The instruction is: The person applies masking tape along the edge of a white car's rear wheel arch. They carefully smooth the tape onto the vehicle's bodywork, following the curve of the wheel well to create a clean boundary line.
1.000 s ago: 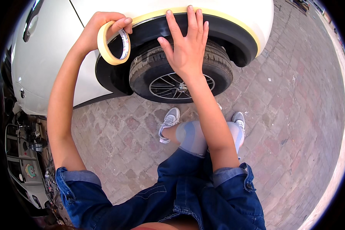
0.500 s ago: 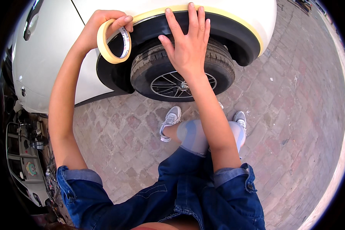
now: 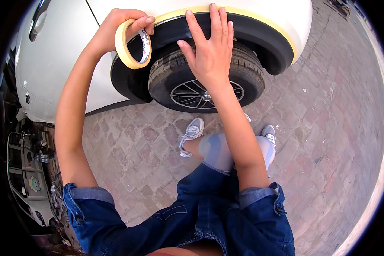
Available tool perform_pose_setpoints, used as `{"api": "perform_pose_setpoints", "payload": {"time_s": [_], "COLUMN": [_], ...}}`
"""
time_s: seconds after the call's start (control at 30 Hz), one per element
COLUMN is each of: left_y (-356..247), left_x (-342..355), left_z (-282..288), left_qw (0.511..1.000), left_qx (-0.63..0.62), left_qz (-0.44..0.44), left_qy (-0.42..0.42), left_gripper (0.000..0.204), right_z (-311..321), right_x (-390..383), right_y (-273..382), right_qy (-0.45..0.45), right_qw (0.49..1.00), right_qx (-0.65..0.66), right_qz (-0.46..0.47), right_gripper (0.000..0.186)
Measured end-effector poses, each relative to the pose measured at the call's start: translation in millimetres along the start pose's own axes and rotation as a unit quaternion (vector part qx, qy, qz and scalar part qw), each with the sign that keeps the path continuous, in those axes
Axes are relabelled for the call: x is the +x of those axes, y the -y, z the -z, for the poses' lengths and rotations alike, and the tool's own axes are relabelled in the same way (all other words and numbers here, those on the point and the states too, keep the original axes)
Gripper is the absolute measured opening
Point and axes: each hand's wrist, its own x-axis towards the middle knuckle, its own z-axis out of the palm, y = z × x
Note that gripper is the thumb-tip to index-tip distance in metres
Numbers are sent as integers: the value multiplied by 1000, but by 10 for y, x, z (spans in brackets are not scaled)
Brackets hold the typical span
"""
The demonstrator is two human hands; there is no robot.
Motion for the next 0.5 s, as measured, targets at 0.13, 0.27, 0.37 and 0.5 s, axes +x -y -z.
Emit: {"api": "perform_pose_setpoints", "payload": {"time_s": [0.13,0.27,0.37,0.5], "left_y": [14,16,12,14], "left_x": [1,-8,-1,2], "left_z": [-12,-52,-53,-47], "left_qw": [1000,999,999,1000], "left_qx": [-6,-33,-29,-16], "left_qz": [3,6,7,-1], "left_qy": [-5,-28,-25,-24], "left_gripper": [42,44,44,44], "right_z": [7,-1,0,-11], "right_x": [5,5,3,6], "right_y": [9,41,52,66], "right_qy": [1,10,13,22], "right_qw": [1000,1000,1000,1000], "right_qx": [3,8,10,14], "right_qz": [-1,6,5,6], "right_gripper": [68,68,67,67]}}
